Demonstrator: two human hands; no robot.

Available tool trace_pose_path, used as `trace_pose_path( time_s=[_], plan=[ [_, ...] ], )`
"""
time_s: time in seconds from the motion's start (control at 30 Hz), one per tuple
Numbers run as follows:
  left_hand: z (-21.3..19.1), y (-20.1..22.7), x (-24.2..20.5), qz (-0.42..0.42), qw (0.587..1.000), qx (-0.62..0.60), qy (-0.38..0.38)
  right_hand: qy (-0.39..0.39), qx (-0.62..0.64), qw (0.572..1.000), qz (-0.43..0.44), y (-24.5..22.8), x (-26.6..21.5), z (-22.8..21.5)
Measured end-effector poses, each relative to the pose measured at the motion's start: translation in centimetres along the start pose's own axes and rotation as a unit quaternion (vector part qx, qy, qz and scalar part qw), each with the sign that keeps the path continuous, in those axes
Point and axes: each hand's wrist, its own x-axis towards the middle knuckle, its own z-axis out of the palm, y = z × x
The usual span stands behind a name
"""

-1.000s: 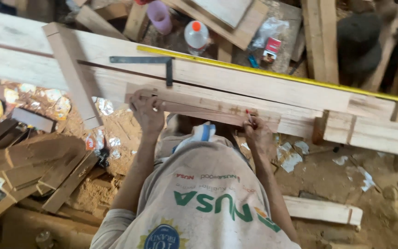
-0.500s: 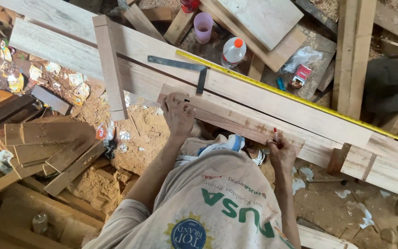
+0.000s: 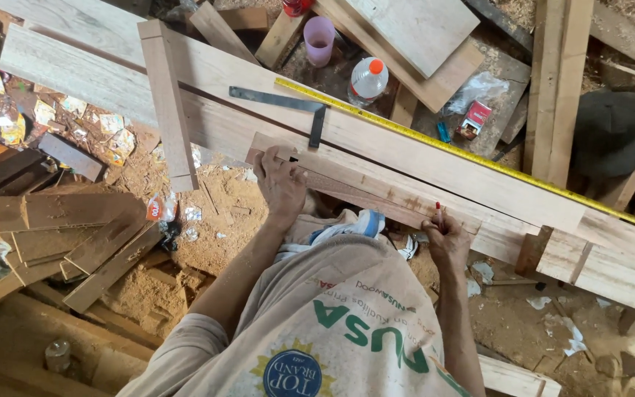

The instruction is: Measuring, marking, and dry-fitting wooden components for joinery in a workshop environment.

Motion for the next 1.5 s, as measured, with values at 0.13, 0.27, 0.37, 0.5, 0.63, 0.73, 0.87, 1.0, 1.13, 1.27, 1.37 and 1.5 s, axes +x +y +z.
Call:
trace_pose_path(
  time_s=[0.13, 0.27, 0.37, 0.5, 0.63, 0.73, 0.87, 1.0, 1.13, 1.27, 1.37, 1.5],
  plan=[
    [-0.1, -0.4, -0.2, 0.024, 1.000, -0.001, -0.014, 0.001, 0.024, 1.000, 0.019, -0.4, 0.0, 0.2],
    [2.0, -2.3, -0.3, 0.073, 0.995, 0.045, -0.049, 0.021, 0.033, 0.999, 0.023, -0.3, 0.1, 0.6],
    [-0.7, 0.1, -1.4, 0.097, 0.987, 0.082, -0.100, 0.055, 0.056, 0.996, 0.035, -1.9, -1.3, 0.5],
    [-1.0, 0.5, -2.2, 0.120, 0.977, 0.126, -0.124, 0.064, 0.061, 0.996, 0.027, -3.8, -3.2, -0.4],
    [-0.7, 0.9, -2.9, 0.178, 0.976, 0.063, -0.104, 0.146, 0.119, 0.982, -0.031, -1.7, -3.2, -0.5],
    [-0.3, 0.8, -2.8, 0.195, 0.980, 0.021, -0.047, 0.224, 0.142, 0.963, -0.048, 3.3, -1.7, -1.6],
    [-0.2, 0.8, -3.8, 0.209, 0.976, -0.062, -0.010, 0.254, 0.088, 0.962, -0.043, 7.5, -0.3, -4.0],
    [-2.0, 3.6, -5.4, 0.176, 0.977, -0.084, -0.082, 0.215, 0.151, 0.964, -0.031, 6.9, -0.3, -5.5],
    [-1.5, 3.9, -7.1, 0.178, 0.974, -0.068, -0.127, 0.170, 0.229, 0.958, 0.017, 6.0, -0.5, -5.7],
    [-1.8, 4.7, -9.2, 0.149, 0.968, 0.012, -0.203, 0.106, 0.256, 0.959, 0.062, 6.9, -0.1, -6.7],
    [-3.9, 5.6, -10.5, 0.192, 0.934, 0.058, -0.296, 0.114, 0.274, 0.953, 0.069, 9.2, 1.1, -5.7],
    [-6.4, 9.1, -10.5, 0.066, 0.890, 0.112, -0.437, 0.104, 0.316, 0.940, 0.072, 8.4, 1.7, -6.7]
  ],
)
